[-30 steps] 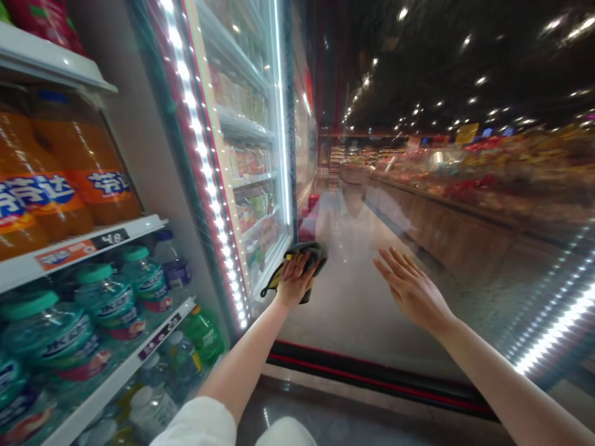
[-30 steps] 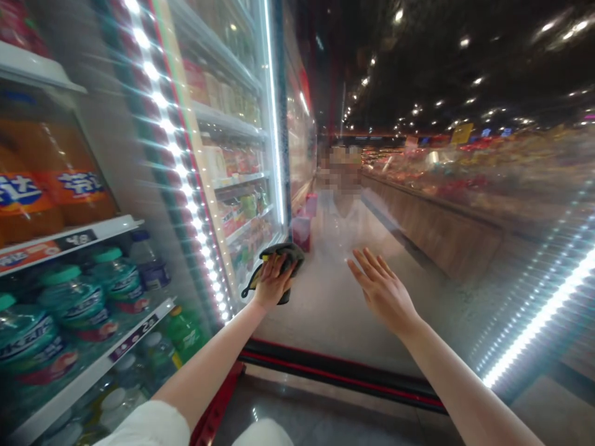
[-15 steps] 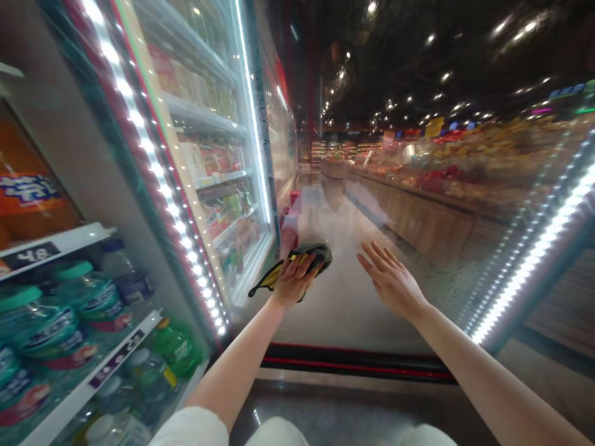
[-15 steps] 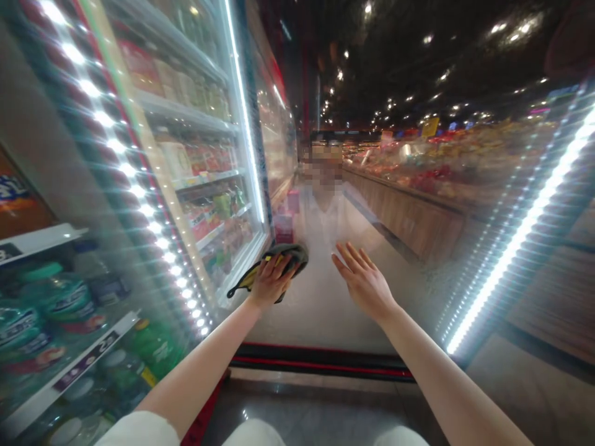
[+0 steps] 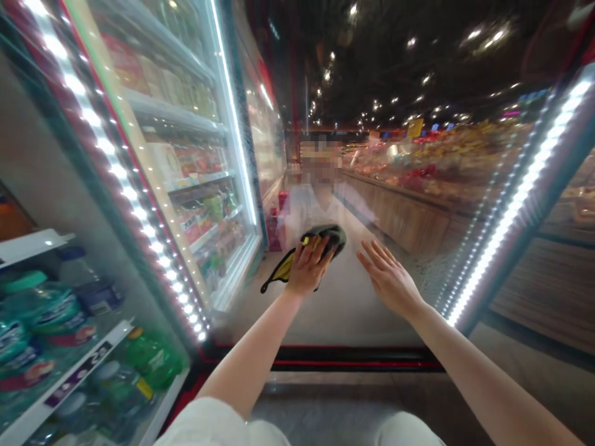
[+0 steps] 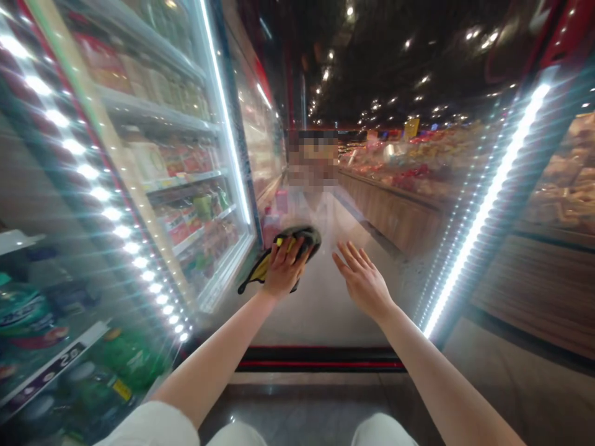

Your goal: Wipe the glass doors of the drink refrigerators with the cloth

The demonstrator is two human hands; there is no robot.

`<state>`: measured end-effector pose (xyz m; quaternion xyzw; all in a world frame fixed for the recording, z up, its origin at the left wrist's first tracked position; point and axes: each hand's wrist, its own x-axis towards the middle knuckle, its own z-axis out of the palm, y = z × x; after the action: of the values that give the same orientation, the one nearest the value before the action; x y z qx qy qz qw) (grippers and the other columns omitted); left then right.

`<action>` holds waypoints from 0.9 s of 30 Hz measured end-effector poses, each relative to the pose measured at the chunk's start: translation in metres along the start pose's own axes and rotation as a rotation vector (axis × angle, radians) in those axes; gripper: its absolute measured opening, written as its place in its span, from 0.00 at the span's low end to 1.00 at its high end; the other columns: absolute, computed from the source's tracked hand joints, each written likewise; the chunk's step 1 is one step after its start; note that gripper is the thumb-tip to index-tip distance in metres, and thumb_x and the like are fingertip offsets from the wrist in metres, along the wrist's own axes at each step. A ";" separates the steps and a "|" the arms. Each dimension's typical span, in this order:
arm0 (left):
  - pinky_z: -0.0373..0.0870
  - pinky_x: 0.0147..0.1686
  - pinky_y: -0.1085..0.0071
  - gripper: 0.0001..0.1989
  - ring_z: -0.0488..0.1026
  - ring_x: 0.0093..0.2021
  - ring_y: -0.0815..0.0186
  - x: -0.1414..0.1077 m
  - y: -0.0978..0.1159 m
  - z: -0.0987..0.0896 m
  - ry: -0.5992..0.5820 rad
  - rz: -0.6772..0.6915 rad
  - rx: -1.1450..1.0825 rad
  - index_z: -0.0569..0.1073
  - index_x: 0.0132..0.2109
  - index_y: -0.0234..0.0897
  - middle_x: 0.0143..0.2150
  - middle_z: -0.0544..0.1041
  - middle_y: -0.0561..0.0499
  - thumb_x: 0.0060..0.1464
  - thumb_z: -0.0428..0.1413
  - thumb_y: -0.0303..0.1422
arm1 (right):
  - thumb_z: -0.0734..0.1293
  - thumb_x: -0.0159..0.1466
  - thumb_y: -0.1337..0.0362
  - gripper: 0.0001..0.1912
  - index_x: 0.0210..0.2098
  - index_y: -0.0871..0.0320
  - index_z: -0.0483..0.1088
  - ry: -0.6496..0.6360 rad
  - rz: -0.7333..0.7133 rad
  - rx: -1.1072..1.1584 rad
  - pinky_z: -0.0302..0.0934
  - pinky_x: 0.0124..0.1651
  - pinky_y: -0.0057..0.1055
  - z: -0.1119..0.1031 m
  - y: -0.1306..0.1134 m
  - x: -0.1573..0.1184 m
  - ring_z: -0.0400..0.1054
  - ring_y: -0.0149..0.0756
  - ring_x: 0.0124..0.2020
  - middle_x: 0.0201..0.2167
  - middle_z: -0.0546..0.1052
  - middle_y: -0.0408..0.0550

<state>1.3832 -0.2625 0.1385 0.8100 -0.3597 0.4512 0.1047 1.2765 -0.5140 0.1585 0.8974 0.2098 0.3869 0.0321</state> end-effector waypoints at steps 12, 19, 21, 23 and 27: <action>0.43 0.73 0.39 0.31 0.43 0.78 0.46 0.084 0.034 -0.013 0.139 -0.234 0.172 0.57 0.74 0.47 0.78 0.51 0.44 0.66 0.52 0.34 | 0.58 0.67 0.78 0.34 0.71 0.56 0.60 -0.019 0.022 -0.008 0.56 0.72 0.51 -0.002 0.035 -0.019 0.44 0.46 0.76 0.74 0.57 0.50; 0.42 0.75 0.53 0.28 0.62 0.72 0.58 0.018 0.030 0.015 -0.022 0.189 0.177 0.60 0.71 0.59 0.71 0.67 0.54 0.67 0.52 0.33 | 0.58 0.65 0.79 0.35 0.70 0.57 0.61 -0.018 0.065 0.019 0.57 0.72 0.50 0.008 0.038 -0.037 0.46 0.46 0.76 0.74 0.57 0.53; 0.43 0.75 0.54 0.28 0.65 0.70 0.59 -0.003 0.022 0.014 -0.060 0.194 0.182 0.62 0.70 0.60 0.69 0.69 0.55 0.67 0.53 0.33 | 0.57 0.65 0.79 0.34 0.69 0.57 0.62 -0.027 0.071 0.019 0.58 0.71 0.50 0.007 0.041 -0.041 0.47 0.46 0.76 0.74 0.57 0.53; 0.45 0.75 0.53 0.29 0.62 0.71 0.56 -0.002 0.023 0.010 -0.081 0.107 0.181 0.61 0.71 0.59 0.71 0.66 0.53 0.66 0.54 0.33 | 0.57 0.66 0.79 0.33 0.69 0.57 0.62 -0.027 0.078 0.017 0.58 0.71 0.50 0.003 0.046 -0.045 0.47 0.46 0.76 0.74 0.58 0.53; 0.45 0.73 0.43 0.32 0.48 0.77 0.47 0.059 0.058 0.005 -0.008 -0.160 0.155 0.56 0.74 0.50 0.77 0.52 0.46 0.66 0.53 0.34 | 0.57 0.67 0.78 0.35 0.71 0.55 0.59 0.009 0.120 0.021 0.57 0.71 0.51 -0.010 0.057 -0.050 0.46 0.46 0.76 0.74 0.57 0.52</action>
<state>1.3672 -0.3360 0.1741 0.8437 -0.2584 0.4644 0.0762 1.2589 -0.5873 0.1439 0.9067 0.1601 0.3901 -0.0017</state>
